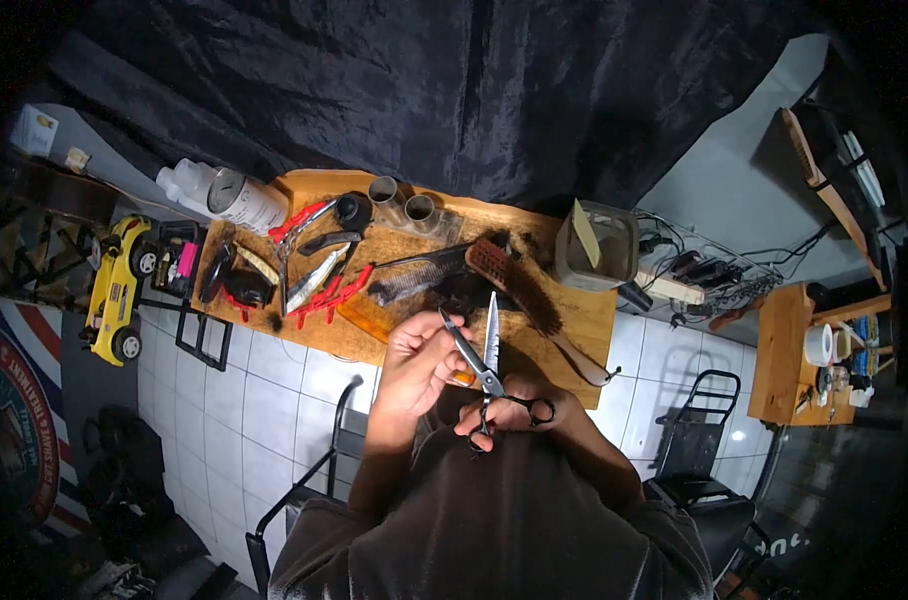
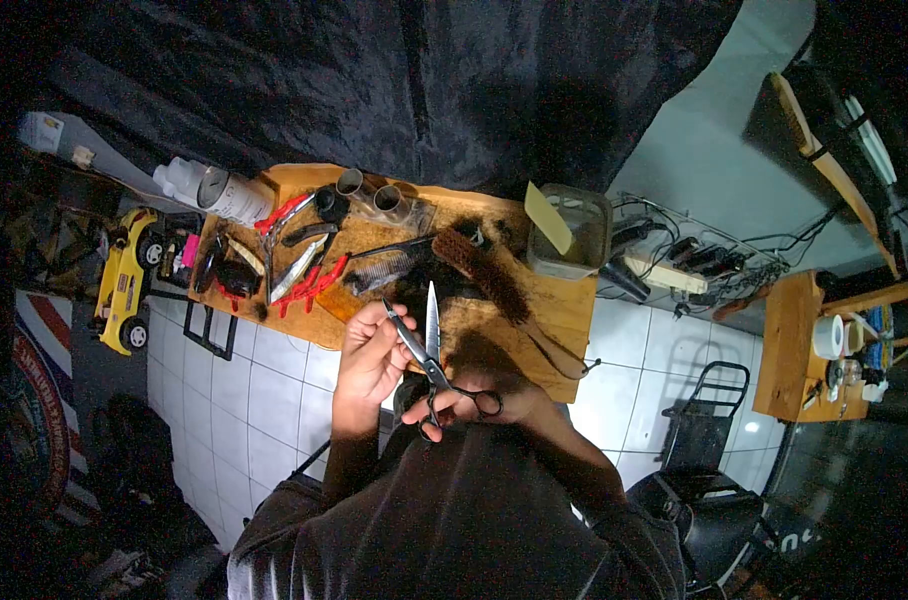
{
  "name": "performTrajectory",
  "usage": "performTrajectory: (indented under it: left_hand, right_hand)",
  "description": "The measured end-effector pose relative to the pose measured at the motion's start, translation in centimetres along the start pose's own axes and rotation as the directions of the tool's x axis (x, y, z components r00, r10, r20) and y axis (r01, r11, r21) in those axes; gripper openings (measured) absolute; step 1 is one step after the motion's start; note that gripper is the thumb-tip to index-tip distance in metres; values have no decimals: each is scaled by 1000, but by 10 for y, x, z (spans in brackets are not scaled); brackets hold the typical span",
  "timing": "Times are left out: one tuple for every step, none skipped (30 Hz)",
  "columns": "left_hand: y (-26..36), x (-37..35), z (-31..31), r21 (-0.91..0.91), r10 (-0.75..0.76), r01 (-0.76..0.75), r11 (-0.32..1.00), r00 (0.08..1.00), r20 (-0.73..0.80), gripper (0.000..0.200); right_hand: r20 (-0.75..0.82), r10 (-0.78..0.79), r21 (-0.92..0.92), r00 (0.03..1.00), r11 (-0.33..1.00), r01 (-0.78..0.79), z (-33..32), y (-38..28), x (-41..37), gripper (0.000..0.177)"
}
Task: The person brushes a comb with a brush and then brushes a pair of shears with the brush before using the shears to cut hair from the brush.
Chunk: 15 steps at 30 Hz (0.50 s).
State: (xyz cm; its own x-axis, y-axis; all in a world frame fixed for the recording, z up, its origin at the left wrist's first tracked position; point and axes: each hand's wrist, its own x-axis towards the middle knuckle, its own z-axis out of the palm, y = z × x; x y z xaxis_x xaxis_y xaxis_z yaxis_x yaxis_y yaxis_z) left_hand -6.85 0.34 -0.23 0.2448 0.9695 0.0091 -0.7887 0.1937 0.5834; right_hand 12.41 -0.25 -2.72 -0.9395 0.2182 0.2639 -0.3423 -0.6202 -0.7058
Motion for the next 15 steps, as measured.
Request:
performTrajectory:
  left_hand:
    - [-1, 1, -1, -47, -11, 9, 999, 999, -41, 21]
    - [-3, 2, -1, -95, -24, 16, 995, 996, -83, 22]
    - [-5, 4, -1, -143, -38, 20, 990, 992, -123, 23]
    - [-6, 5, 0, -87, -58, 50, 995, 995, -87, 25]
    - [-6, 6, 3, -31, -80, 79, 996, 995, -52, 27]
    - [-6, 6, 6, 27, -106, 106, 994, 994, -19, 29]
    - [-8, 5, 17, 86, -91, 97, 992, 994, -62, 32]
    - [-13, 4, 2, 9, -146, 146, 989, 989, -14, 32]
    - [-12, 4, 10, 48, -151, 152, 987, 988, -22, 30]
    - [-12, 4, 18, 86, -155, 157, 984, 988, -29, 29]
    - [-14, 3, 13, 58, -147, 147, 987, 989, -2, 27]
    - [-16, 4, 8, 29, -139, 138, 990, 990, 25, 26]
    - [-18, 4, 4, 1, -130, 130, 992, 990, 52, 24]
    - [-17, 3, 2, 21, -134, 133, 991, 990, 35, 22]
    - [-13, 4, 4, 42, -139, 138, 990, 990, 19, 20]
  right_hand:
    - [6, -21, 13, 1000, 1000, 21, 0, 3, -1, 111]
    - [12, -43, 28, 999, 999, 42, -1, 8, -2, 110]
    - [17, -64, 42, 998, 997, 63, -2, 12, -2, 108]
    - [38, -89, 53, 995, 995, 87, -3, 13, -1, 107]
    - [58, -115, 64, 992, 992, 111, -3, 15, 1, 105]
    - [77, -142, 77, 987, 988, 136, -3, 16, 2, 104]
    - [49, -208, 90, 977, 975, 203, -2, 18, 1, 97]
    - [88, -222, 95, 971, 972, 213, -2, 17, 3, 94]
    - [128, -236, 100, 963, 969, 224, -5, 15, 6, 92]
    - [167, -249, 106, 954, 967, 233, -6, 13, 8, 89]
    - [159, -278, 148, 947, 955, 256, -5, 17, 8, 87]
    - [149, -307, 189, 940, 942, 278, -5, 24, 7, 84]
    - [138, -336, 230, 932, 926, 300, -5, 29, 7, 82]
    - [134, -354, 249, 925, 916, 315, -5, 32, 6, 82]
    - [130, -373, 268, 919, 905, 330, -4, 32, 8, 81]
